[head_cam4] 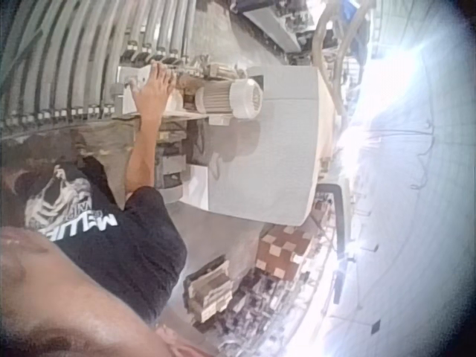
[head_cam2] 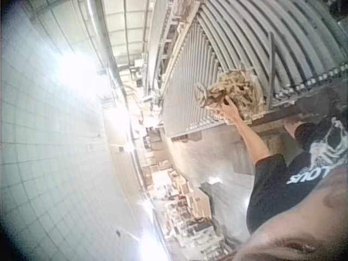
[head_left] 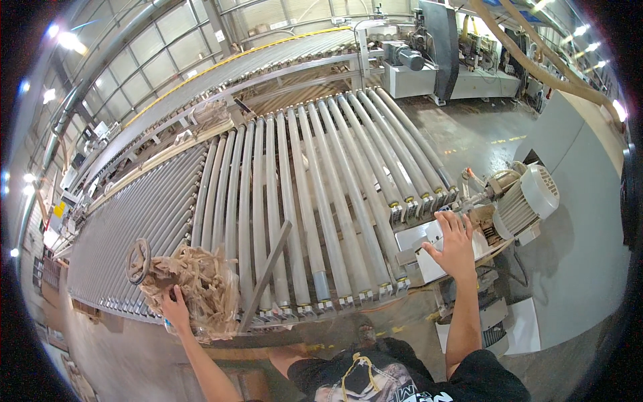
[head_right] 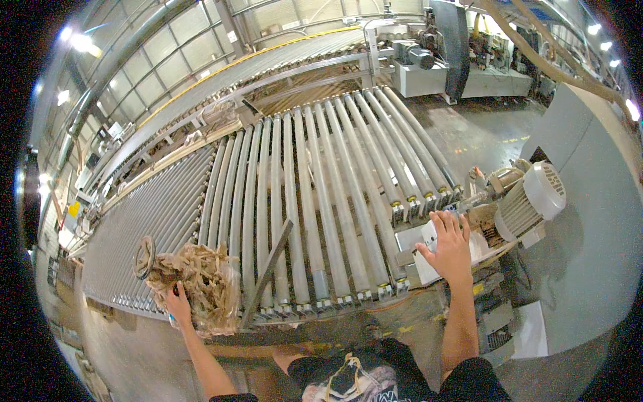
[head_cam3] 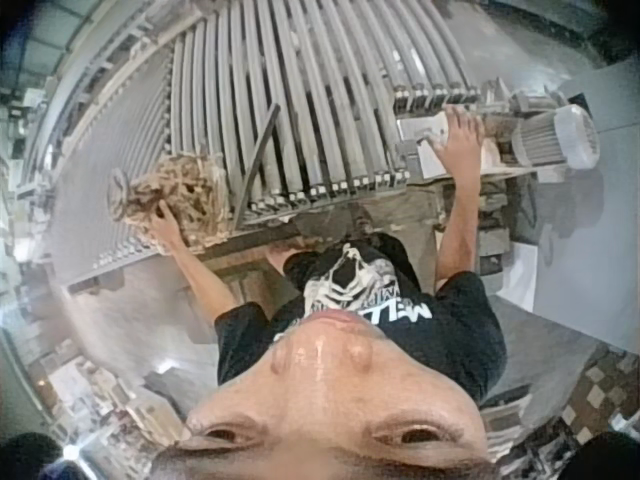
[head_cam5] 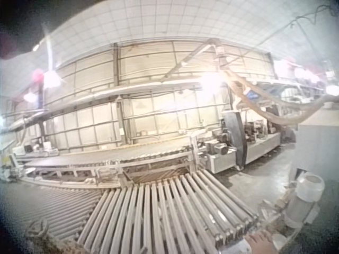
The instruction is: The recorder is seen operating a large industrial wood processing machine, specifically a roller conveyor and edge bander, by adjusting controls and clearing small debris.
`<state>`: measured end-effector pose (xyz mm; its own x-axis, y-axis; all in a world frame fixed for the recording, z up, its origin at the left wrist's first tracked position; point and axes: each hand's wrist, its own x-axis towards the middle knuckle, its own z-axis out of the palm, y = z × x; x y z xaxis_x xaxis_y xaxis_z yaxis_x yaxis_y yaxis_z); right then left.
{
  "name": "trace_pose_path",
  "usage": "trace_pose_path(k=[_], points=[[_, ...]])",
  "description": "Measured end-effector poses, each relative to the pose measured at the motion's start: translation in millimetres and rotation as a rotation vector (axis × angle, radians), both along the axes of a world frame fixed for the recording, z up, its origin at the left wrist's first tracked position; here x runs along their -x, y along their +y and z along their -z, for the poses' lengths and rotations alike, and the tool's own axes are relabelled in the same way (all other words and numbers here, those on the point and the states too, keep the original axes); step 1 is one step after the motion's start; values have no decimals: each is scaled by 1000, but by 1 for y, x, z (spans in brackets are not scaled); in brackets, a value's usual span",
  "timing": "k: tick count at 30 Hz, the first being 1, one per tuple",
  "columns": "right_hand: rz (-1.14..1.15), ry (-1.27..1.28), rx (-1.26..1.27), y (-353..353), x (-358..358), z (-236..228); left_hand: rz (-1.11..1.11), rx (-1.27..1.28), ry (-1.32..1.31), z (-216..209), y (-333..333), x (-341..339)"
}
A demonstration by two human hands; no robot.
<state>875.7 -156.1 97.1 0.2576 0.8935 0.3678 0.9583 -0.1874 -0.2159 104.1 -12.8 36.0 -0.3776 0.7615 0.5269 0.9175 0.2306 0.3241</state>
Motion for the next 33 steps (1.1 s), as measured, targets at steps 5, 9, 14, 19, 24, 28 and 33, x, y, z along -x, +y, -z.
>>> trace_pose_path(k=[5, 9, 14, 19, 24, 28, 33], points=[[-4, 10, 1, 0, -1, -3, 39, -25, -6, -4, -1, -5], [10, 49, -8, -1, -2, -2, 22, 12, -18, -7, -2, -11], [12, 78, -22, 0, -2, -1, -11, 23, 11, -6, -2, -5], [22, 74, -41, -1, -2, 0, 46, -4, -11, -7, 0, -8], [11, 88, -55, -1, -2, -1, -1, -39, 63, 0, 2, -7], [6, 99, -65, 0, -2, 0, -54, -5, 133, 5, 4, 9], [9, 107, -79, -3, -6, 1, 33, 27, 4, -9, 1, -16]])
